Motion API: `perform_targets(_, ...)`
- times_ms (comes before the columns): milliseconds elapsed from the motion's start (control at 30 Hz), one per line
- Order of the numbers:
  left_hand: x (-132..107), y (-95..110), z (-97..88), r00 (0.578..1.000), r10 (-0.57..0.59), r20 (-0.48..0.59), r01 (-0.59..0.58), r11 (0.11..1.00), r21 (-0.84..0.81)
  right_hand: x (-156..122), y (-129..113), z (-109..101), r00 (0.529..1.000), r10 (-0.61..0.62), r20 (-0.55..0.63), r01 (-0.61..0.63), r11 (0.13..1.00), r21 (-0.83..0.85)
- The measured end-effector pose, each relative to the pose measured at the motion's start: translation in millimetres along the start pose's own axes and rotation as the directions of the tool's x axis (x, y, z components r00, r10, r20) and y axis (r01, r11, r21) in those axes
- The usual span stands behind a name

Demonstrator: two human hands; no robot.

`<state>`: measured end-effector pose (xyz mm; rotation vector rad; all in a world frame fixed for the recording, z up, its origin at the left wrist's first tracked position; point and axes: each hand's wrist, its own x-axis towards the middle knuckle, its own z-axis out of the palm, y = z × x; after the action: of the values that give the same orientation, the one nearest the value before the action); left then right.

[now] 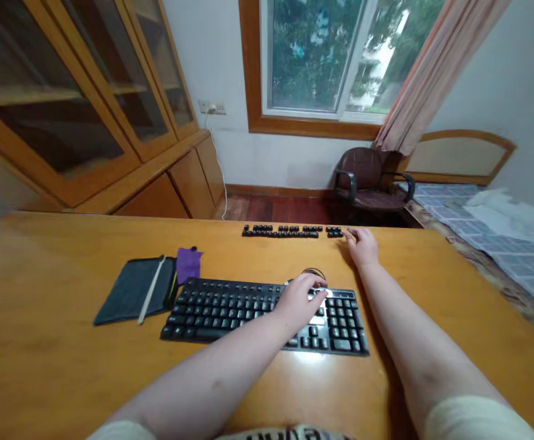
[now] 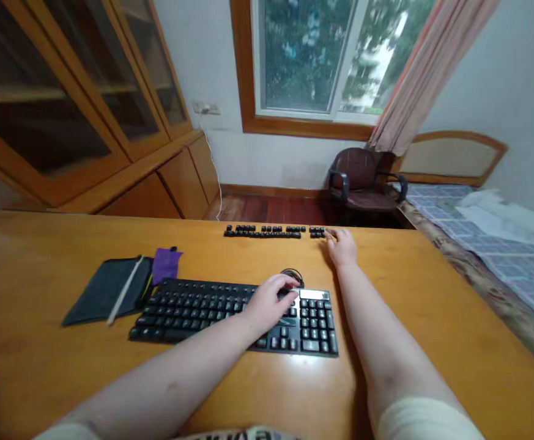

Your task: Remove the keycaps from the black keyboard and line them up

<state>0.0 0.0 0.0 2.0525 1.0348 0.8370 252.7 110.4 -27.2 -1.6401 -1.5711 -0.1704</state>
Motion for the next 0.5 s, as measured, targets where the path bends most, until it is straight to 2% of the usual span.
perform_targets(67,-3,2,0.9,0.997,0.075,0.036,-0.077,0.996,0.054,-4,-14,-14,0.997,-0.009,-0.071,0.014,0.998,0.061)
perform_targets(133,-5,4,1.3,0.990,0.126,0.070,-0.133,0.986,0.104,-13,-32,-32,0.996,-0.005,-0.087,0.018,0.989,0.150)
perform_targets(200,-7,7,1.2,0.983,0.156,0.101,-0.170,0.974,0.147,-28,-53,-52,1.000,-0.005,-0.016,0.009,0.969,0.246)
perform_targets(333,-8,14,1.7,0.983,0.135,0.122,-0.163,0.950,0.266,-69,-91,-84,0.970,0.008,0.241,-0.101,0.920,0.378)
perform_targets(400,-8,17,4.1,0.990,0.077,0.117,-0.112,0.936,0.333,-86,-99,-88,0.949,-0.045,0.311,-0.081,0.922,0.379)
perform_targets(500,-7,21,10.5,0.991,-0.011,0.133,-0.042,0.920,0.389,-98,-101,-84,0.928,-0.133,0.348,-0.004,0.930,0.366)
